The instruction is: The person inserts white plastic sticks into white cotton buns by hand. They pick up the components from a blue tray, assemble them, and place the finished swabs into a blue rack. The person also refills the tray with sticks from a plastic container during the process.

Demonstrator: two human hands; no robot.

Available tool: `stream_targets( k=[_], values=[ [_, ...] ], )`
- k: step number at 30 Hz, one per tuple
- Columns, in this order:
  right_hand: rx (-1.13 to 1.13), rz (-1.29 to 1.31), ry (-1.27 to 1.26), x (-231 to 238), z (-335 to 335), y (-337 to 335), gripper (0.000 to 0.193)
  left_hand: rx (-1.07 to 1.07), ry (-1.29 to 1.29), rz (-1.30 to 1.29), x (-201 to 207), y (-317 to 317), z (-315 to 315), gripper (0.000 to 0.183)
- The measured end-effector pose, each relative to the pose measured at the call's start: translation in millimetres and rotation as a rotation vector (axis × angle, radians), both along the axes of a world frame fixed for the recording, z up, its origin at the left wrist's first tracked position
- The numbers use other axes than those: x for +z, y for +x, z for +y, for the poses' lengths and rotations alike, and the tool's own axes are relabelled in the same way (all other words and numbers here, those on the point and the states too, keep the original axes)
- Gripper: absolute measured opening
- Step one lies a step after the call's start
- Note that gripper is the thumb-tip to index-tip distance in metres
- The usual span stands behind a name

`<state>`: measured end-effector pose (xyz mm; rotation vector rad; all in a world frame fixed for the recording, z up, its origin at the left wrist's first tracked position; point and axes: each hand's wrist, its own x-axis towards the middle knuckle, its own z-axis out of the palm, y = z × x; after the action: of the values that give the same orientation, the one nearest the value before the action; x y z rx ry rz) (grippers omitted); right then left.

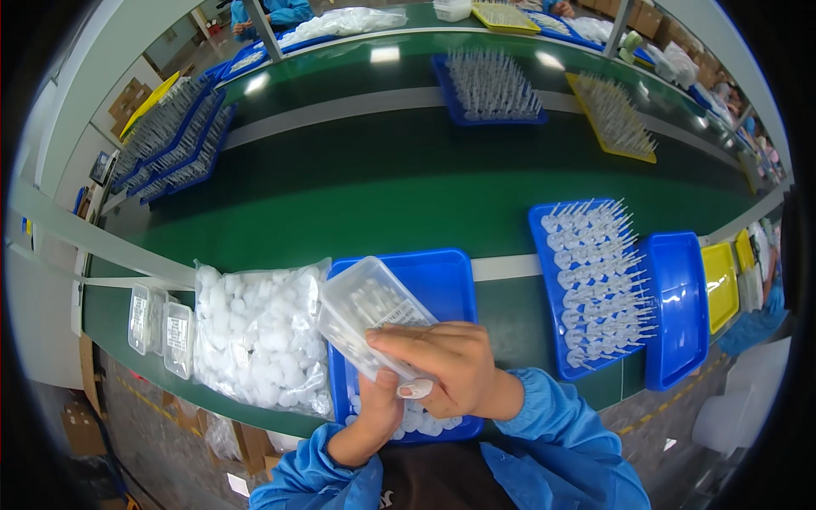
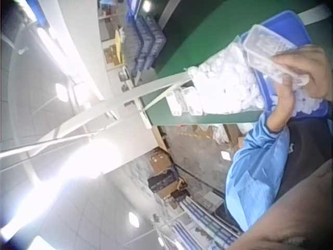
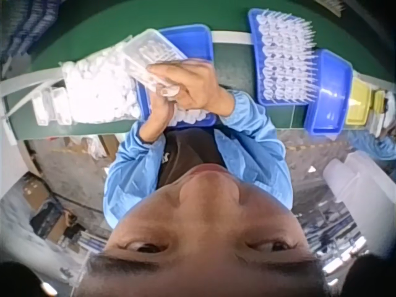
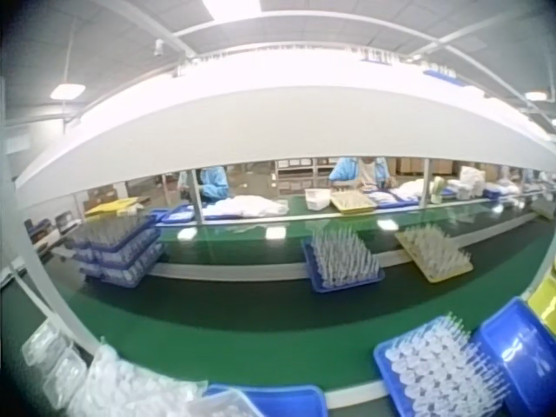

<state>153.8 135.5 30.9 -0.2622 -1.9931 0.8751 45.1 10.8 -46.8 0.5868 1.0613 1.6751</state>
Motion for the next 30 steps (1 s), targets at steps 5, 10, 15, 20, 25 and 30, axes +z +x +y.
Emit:
stream_targets(
  k=[5,10,15,20,25,30],
  values=[
    [0.028,-0.1,-0.006,2.0,5.0,6.1,0.06,-0.035,-0.063,-0.078,11.6,-1.2,-3.4,0.099],
    [-0.094,-0.054,0.234,1.3,-0.1,-6.7,0.059,-0.094,-0.027,-0.247,6.6,-4.4,-2.4,0.1],
    [-0.093,-0.073,0.325,0.9,9.3,0.2,0.056,-0.078,-0.032,-0.209,25.8,-9.2,-2.4,0.1],
    [0.014,-0.071,0.286,-3.0,23.4,0.3,0.053,-0.042,-0.001,-0.274,18.6,-13.8,-0.2,0.098],
    [0.013,-0.175,0.298,6.9,26.6,6.9,0.047,-0.079,0.085,-0.388,19.3,-17.2,1.7,0.102],
    [-0.11,-0.292,0.149,39.6,30.8,46.9,0.03,-0.22,0.043,-0.553,5.5,-20.3,-18.7,0.099]
  ],
)
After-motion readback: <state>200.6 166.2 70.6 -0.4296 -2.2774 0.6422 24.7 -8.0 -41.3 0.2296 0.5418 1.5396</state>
